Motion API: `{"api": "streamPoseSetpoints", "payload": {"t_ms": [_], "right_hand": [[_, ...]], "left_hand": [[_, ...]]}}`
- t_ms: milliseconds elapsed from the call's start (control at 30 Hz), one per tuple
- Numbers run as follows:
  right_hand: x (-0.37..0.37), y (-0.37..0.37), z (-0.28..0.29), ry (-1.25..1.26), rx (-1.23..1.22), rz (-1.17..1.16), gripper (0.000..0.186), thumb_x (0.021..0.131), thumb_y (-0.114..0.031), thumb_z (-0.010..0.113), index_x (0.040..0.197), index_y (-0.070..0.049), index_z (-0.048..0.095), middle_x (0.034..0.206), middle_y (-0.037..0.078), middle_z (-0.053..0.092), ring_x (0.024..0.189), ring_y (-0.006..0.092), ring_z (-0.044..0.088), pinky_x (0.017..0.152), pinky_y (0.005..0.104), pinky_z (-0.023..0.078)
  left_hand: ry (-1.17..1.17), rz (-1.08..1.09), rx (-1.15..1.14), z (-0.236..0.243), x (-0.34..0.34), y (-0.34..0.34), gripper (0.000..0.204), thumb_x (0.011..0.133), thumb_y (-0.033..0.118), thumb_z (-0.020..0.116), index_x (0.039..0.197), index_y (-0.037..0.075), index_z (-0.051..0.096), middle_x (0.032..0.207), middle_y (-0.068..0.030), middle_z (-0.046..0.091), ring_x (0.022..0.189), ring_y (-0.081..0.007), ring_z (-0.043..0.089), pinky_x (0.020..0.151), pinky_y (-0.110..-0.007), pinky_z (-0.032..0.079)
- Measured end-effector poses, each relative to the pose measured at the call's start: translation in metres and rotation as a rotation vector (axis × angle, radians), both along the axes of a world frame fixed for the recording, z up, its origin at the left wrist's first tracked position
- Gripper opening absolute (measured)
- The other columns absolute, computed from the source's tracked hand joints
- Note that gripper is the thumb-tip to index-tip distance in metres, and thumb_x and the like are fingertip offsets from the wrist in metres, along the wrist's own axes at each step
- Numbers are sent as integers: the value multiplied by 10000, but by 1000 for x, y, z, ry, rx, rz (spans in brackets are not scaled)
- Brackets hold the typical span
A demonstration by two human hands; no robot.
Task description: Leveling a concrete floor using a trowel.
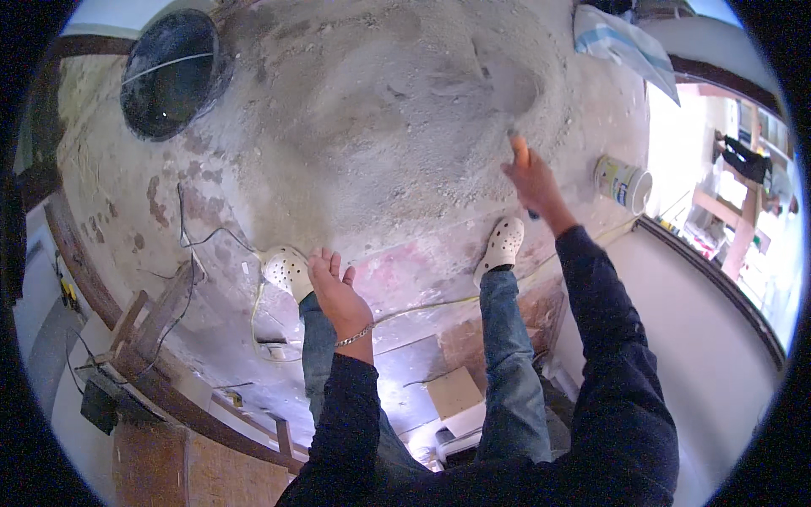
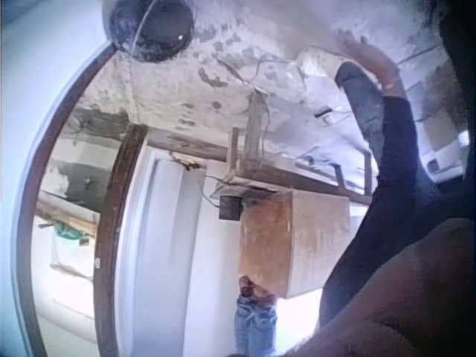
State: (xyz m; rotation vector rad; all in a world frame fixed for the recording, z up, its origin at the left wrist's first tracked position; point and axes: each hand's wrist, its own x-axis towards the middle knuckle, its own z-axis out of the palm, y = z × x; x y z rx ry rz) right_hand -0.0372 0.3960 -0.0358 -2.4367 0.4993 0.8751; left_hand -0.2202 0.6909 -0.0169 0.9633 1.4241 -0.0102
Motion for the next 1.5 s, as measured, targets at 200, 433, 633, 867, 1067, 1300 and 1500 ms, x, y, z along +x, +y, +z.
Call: {"api": "streamPoseSetpoints", "payload": {"t_ms": [200,433,633,867,1067,1300,1500], "right_hand": [[19,77,-99,181,465,-58,279,869,-166,613,1058,-36,452,599,-16,403,420,84,425,357,269,372],[-51,149,-107,9,57,148,328,793,-139,570,1045,33,448,908,345,596,937,526,562,812,555,452],[-81,145,-54,-35,38,279,190,870,-148,486,1004,-26,430,813,305,617,779,496,602,688,592,459],[-137,-3,-36,-317,-137,205,340,899,-272,559,1122,-26,484,976,257,605,906,457,588,721,522,461],[-68,-22,-76,-209,93,-11,237,837,-124,597,1026,-31,486,729,147,557,609,269,566,559,401,462],[-42,106,-122,229,738,-459,217,832,-104,605,903,-74,402,612,32,495,464,139,509,398,338,415],[-70,137,-106,-244,108,158,265,827,-134,573,979,20,420,744,270,611,669,453,625,622,531,489]], "left_hand": [[-33,11,-43,1,0,-1,602,977,467,360,1399,37,358,1405,-136,433,1243,-239,445,950,-373,378],[-28,-55,-18,6,0,-5,588,979,460,347,1398,48,363,1386,-136,445,1234,-244,449,945,-376,380],[-18,-89,6,-2,-2,-27,598,967,477,358,1402,67,355,1395,-126,441,1222,-250,458,937,-377,385],[-24,-84,-20,-1,-6,-29,599,980,463,343,1410,46,344,1421,-155,415,1263,-265,432,968,-396,368],[-18,-68,-43,2,-19,-18,594,982,466,351,1404,49,352,1415,-141,422,1252,-254,439,961,-390,371],[-23,-67,-39,0,-21,-19,565,983,451,359,1381,49,385,1392,-120,447,1181,-218,475,928,-369,383],[-28,-120,2,-10,-14,-43,581,959,482,378,1374,75,389,1368,-112,469,1175,-226,475,911,-368,389]]}}
